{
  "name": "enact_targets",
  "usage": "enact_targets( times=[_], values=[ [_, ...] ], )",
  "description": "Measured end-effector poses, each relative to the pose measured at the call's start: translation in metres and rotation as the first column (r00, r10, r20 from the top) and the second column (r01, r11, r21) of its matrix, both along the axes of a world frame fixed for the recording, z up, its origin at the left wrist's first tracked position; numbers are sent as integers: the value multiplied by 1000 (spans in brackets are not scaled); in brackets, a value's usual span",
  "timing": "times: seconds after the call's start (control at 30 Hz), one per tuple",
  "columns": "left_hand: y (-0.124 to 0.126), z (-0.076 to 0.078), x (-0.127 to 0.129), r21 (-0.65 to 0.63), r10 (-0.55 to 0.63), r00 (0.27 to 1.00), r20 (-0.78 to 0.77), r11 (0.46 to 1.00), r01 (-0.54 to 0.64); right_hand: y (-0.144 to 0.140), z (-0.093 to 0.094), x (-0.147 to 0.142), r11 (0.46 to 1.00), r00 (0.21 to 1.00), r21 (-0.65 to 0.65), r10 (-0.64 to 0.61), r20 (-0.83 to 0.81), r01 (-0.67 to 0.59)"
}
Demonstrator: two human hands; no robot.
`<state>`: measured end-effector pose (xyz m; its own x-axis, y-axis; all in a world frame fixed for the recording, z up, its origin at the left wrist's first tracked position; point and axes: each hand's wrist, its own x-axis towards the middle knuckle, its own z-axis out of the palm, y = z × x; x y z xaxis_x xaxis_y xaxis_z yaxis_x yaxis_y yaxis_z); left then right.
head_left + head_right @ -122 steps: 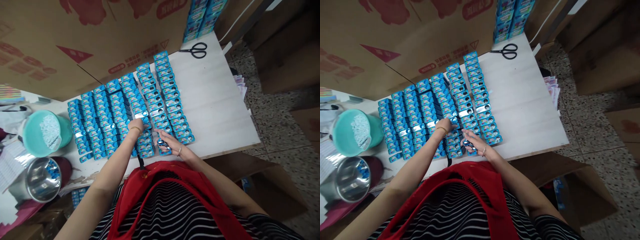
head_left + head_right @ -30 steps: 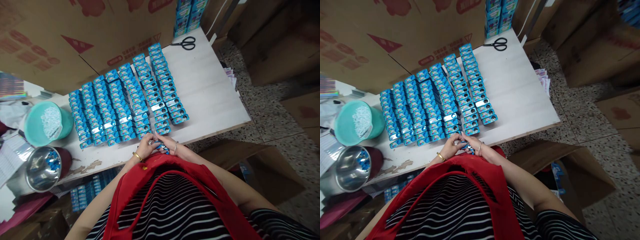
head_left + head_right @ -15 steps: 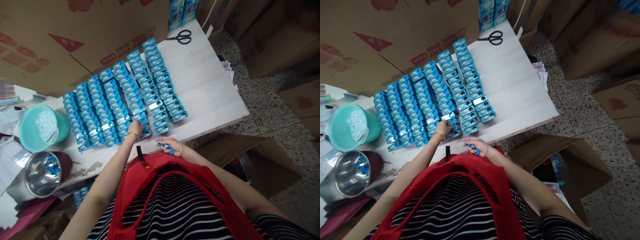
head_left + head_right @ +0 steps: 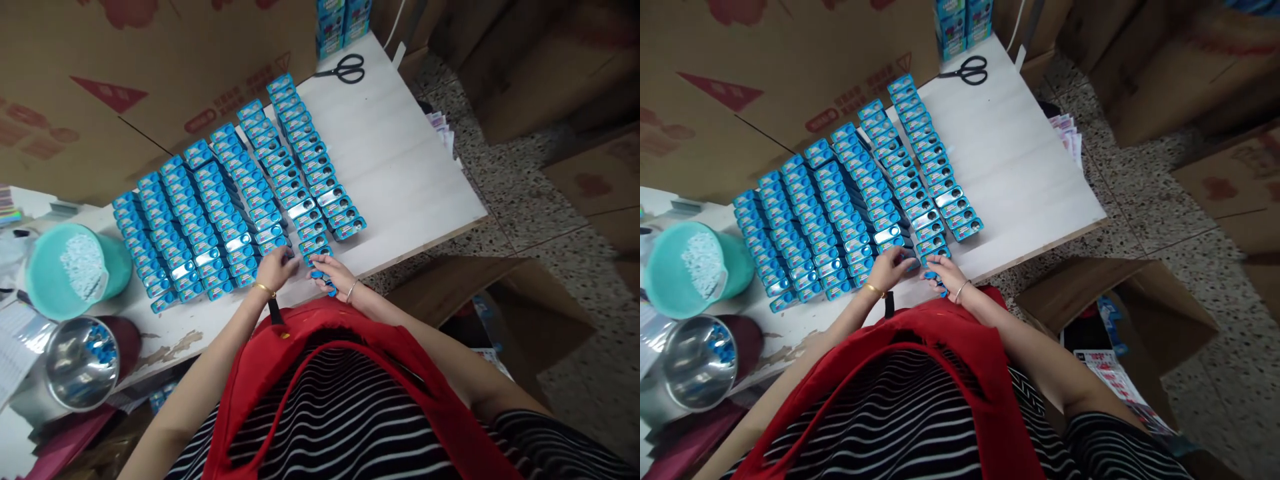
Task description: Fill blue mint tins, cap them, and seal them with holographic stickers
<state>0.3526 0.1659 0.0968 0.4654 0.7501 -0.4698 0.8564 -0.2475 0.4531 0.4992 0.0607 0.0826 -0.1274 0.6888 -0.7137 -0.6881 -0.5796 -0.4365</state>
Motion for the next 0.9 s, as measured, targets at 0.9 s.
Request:
enact_targets(
  times=[0.9],
  values=[
    [-14,-5,5,102,-2,912,-411,994,48,-26,4,10,933,900,-273,-314,-303,234]
  ],
)
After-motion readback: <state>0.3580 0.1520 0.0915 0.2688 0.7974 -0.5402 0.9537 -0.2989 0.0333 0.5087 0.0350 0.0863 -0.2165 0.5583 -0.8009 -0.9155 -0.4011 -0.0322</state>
